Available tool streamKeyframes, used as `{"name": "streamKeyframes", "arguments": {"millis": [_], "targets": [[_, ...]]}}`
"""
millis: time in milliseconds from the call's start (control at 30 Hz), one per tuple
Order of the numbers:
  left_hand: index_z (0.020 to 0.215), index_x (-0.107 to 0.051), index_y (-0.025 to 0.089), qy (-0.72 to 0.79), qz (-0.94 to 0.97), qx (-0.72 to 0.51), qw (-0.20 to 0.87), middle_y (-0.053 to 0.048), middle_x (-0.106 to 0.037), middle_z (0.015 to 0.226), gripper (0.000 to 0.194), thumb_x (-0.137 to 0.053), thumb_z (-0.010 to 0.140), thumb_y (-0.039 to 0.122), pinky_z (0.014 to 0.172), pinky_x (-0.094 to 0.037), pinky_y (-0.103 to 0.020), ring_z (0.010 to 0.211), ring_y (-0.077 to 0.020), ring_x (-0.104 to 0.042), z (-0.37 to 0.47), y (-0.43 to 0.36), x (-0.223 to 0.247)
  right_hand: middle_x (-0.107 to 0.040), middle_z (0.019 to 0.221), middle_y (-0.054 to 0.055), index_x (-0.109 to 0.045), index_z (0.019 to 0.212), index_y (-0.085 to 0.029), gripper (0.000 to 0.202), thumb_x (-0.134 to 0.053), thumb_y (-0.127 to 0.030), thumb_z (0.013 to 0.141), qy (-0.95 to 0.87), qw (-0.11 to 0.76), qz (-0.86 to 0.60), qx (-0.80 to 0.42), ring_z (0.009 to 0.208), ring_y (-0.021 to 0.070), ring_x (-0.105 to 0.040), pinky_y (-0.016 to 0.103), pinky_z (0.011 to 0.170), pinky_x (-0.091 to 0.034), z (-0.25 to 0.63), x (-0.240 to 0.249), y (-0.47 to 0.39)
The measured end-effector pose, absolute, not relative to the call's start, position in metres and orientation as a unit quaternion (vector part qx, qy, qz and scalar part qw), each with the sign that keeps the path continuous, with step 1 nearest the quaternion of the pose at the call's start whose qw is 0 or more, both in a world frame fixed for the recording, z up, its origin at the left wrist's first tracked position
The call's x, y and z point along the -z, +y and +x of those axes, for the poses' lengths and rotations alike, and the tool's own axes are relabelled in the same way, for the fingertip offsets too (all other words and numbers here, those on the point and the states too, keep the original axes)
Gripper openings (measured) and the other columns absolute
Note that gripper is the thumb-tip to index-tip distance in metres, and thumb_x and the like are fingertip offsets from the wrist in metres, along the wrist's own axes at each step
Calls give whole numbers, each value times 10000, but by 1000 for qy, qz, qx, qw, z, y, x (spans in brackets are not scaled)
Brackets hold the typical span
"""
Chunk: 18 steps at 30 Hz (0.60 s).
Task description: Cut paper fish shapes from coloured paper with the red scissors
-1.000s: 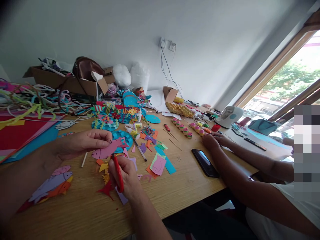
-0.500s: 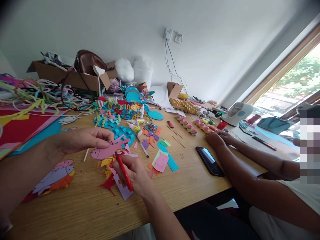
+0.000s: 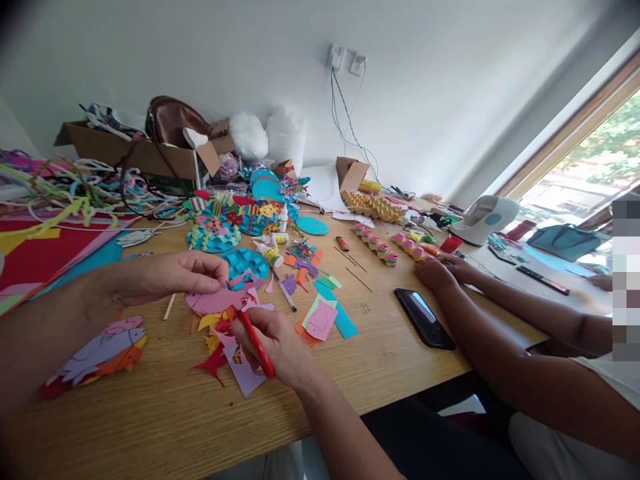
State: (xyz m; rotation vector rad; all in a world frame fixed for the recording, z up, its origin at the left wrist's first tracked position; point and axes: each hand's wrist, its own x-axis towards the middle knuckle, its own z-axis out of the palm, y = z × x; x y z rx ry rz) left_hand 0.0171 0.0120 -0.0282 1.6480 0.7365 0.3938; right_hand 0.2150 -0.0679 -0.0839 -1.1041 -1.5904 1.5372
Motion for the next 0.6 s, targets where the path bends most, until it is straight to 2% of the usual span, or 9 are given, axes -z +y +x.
{"name": "streamKeyframes", "arguments": {"millis": [300,600], "targets": [[702,-584,171,359,713,-197,570,48,-498,654,156,-648,744,306,555,-305,-196,608,-85,-412,20,8,24,-465,467,-53,-439,600,-191,456,-505,-575,837,-613,336,-404,-591,388,64,-392,197,389,-294,217,88,-69],[691,-587,167,379,709,-209,558,53,-504,630,152,-647,732,301,547,-299,-188,590,-75,-411,25,1,20,-478,480,-49,-452,612,-182,480,-495,-600,843,-607,349,-395,-594,400,63,-418,188,388,-297,218,95,-69]]}}
